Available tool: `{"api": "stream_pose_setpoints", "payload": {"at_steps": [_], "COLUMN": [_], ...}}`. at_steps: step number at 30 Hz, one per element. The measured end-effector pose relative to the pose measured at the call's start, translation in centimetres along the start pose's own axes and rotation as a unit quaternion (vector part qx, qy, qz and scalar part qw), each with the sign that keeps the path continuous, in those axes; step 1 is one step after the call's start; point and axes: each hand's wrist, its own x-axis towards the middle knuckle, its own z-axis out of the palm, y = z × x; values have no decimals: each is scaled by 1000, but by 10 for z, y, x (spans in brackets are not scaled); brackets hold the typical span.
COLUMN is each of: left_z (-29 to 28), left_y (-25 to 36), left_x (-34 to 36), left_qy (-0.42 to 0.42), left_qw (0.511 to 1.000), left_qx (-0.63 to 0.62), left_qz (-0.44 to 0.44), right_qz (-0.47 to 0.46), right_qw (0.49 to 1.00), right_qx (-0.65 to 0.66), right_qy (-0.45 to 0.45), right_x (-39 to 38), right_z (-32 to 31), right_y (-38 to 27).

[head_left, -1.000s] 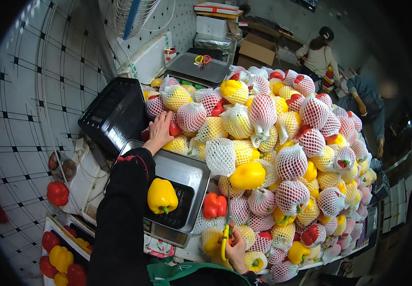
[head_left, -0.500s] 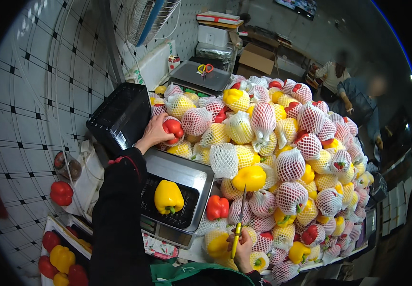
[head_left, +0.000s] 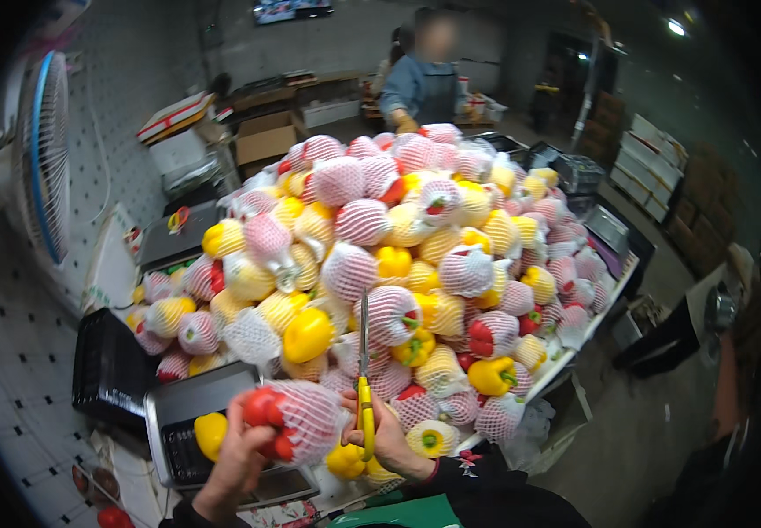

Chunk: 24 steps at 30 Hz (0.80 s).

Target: The person sorts red and yellow bell peppers from a large pile, trims stems with scissors, weighs them on a digital scale, and places them into a tray. The person also handles a paper bag and a metal kettle during the process.

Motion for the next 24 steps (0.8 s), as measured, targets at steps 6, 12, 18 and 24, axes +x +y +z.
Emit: {"api": "stream_pose_setpoints", "payload": {"at_steps": [6, 12, 18, 24], "left_z": [81, 110, 100, 84], "left_y": [-30, -54, -81, -87], "left_x": [22, 9, 7, 3], "left_qy": [-106, -16, 41, 29], "left_qw": [989, 869, 901, 964], "left_qx": [81, 434, 345, 141], "left_qz": [57, 237, 259, 224], "right_qz": [-193, -188, -174, -128], "right_qw": [966, 969, 977, 985], "right_qx": [-25, 52, -29, -33], "right_qy": [171, 149, 123, 106], "right_x": [-8, -8, -6, -2], "right_z": [-39, -53, -50, -46], "right_y": [-27, -30, -17, -7]}}
